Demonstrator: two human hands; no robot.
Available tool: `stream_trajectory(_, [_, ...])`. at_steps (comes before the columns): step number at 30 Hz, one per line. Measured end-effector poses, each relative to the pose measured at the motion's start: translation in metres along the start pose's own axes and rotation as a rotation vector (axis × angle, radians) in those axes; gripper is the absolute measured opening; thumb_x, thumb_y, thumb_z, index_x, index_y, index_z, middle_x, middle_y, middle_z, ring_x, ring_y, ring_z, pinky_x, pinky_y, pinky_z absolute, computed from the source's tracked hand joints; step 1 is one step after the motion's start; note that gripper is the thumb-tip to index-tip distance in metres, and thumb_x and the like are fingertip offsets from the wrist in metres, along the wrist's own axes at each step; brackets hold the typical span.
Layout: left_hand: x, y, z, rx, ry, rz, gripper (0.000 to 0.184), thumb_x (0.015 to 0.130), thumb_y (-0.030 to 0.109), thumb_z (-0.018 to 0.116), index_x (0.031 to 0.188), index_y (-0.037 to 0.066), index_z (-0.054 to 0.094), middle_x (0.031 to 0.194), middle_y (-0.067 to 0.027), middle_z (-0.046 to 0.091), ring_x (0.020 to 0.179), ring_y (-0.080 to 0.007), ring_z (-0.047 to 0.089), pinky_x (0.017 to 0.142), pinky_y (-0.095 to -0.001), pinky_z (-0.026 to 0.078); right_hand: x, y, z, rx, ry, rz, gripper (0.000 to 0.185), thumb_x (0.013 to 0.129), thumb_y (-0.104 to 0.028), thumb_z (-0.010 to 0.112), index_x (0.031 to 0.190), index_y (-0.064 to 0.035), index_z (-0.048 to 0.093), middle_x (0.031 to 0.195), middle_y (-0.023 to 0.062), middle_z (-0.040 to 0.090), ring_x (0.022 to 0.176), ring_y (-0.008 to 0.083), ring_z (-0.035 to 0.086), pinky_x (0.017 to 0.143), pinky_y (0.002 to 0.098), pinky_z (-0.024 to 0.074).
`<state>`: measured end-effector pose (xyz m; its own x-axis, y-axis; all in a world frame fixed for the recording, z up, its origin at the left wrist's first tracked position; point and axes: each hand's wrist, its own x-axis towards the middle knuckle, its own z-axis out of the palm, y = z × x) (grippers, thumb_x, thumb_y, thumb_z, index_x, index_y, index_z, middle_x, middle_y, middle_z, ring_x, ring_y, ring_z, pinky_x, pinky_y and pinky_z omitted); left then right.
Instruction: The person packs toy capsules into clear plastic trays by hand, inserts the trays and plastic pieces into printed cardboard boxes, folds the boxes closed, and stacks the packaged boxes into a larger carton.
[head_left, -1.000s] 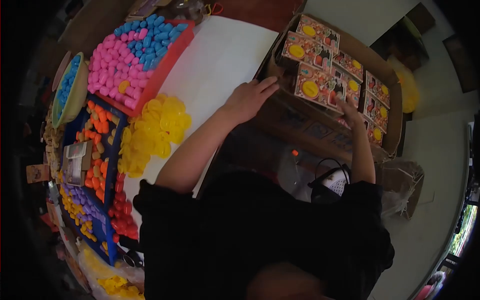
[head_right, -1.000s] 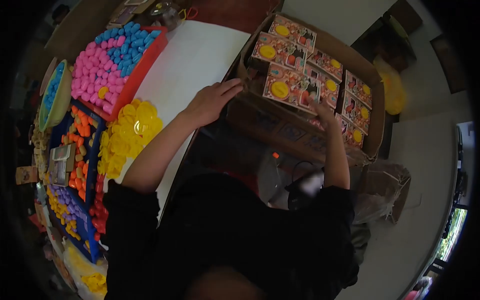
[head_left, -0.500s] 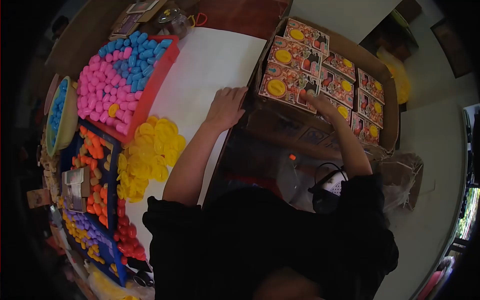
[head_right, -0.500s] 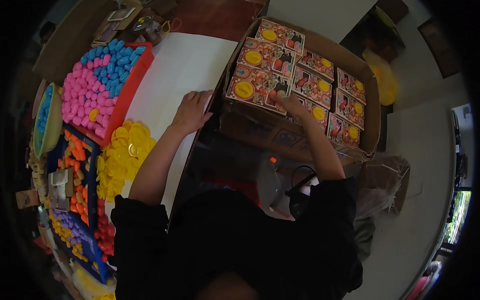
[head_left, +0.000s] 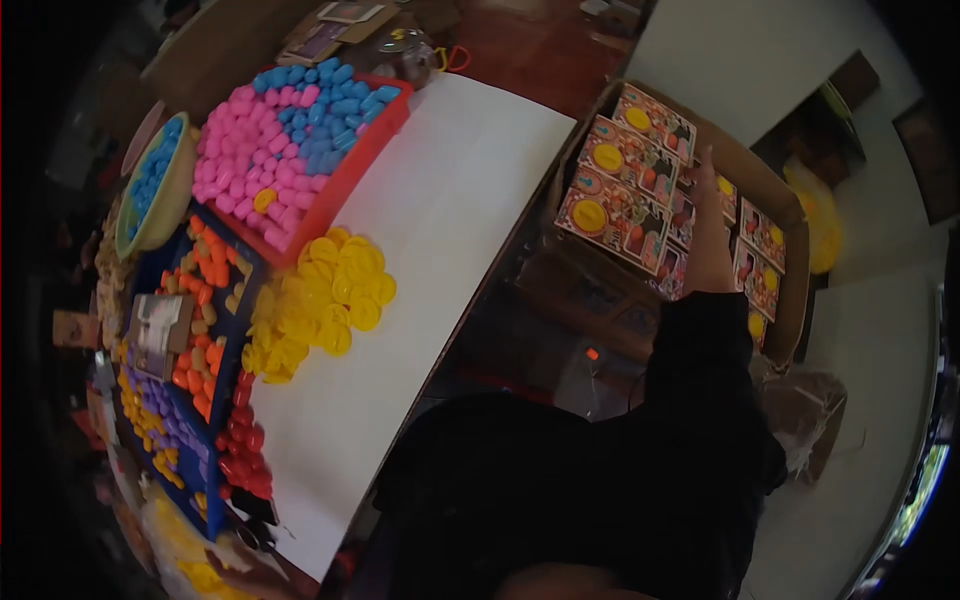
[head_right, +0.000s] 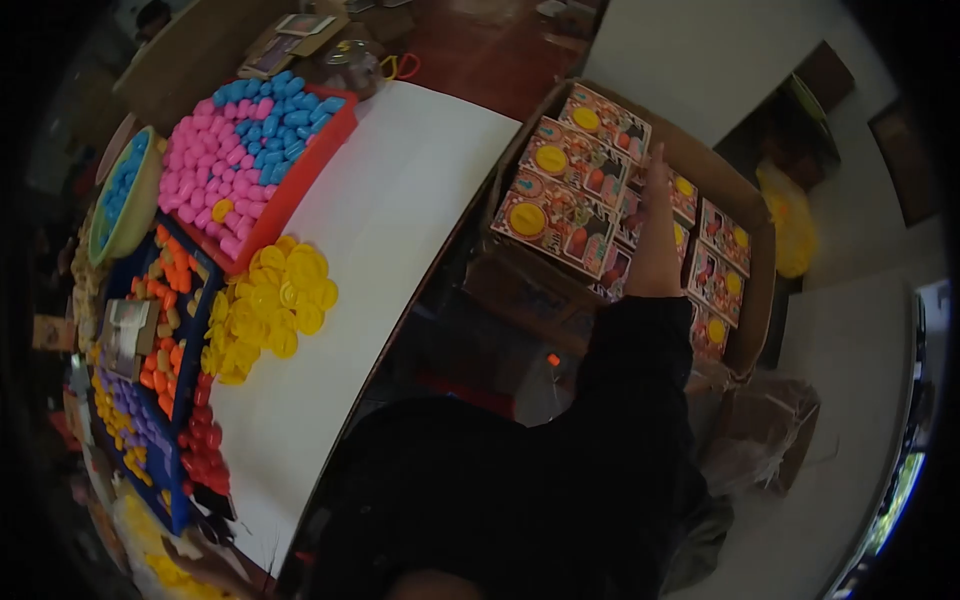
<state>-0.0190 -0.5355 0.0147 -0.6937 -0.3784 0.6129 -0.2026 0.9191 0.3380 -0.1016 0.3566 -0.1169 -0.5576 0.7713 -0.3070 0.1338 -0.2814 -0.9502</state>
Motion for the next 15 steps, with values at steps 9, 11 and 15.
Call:
stream_trajectory(9, [-0.102,0.01,-0.036,0.31,0.381,0.128,0.042,0.085,0.014,0.061,0.119,-0.005,0.047,0.108,-0.017,0.058,0.095,-0.0326,0.058,0.087,-0.0388,0.046,0.025,0.016,-0.006,-0.195,0.11,-0.118,0.078,0.084,-0.057,0.049,0.133,0.0013,0.033,0.131,0.0182,0.042,0.117,0.0309,0.043,0.092,0.0415,0.0388])
stream_trajectory(11, [-0.115,0.018,-0.039,0.388,0.499,0.182,0.041,0.085,0.014,0.061,0.118,-0.005,0.047,0.107,-0.0169,0.058,0.094,-0.0326,0.059,0.086,-0.0387,0.046,-0.012,-0.009,0.021,-0.397,0.244,-0.677,0.059,0.091,-0.043,0.047,0.127,0.0031,0.04,0.128,0.0212,0.044,0.116,0.0308,0.044,0.088,0.0413,0.04])
stream_trajectory(15, [-0.109,0.045,-0.023,0.499,0.772,0.297,0.039,0.085,0.014,0.061,0.117,-0.005,0.049,0.106,-0.0168,0.059,0.092,-0.0327,0.06,0.085,-0.0386,0.047,-0.158,-0.005,0.114,-0.375,0.006,-1.068,0.045,0.084,-0.026,0.06,0.118,-0.0004,0.044,0.129,0.0215,0.04,0.12,0.0331,0.039,0.099,0.0408,0.0316])
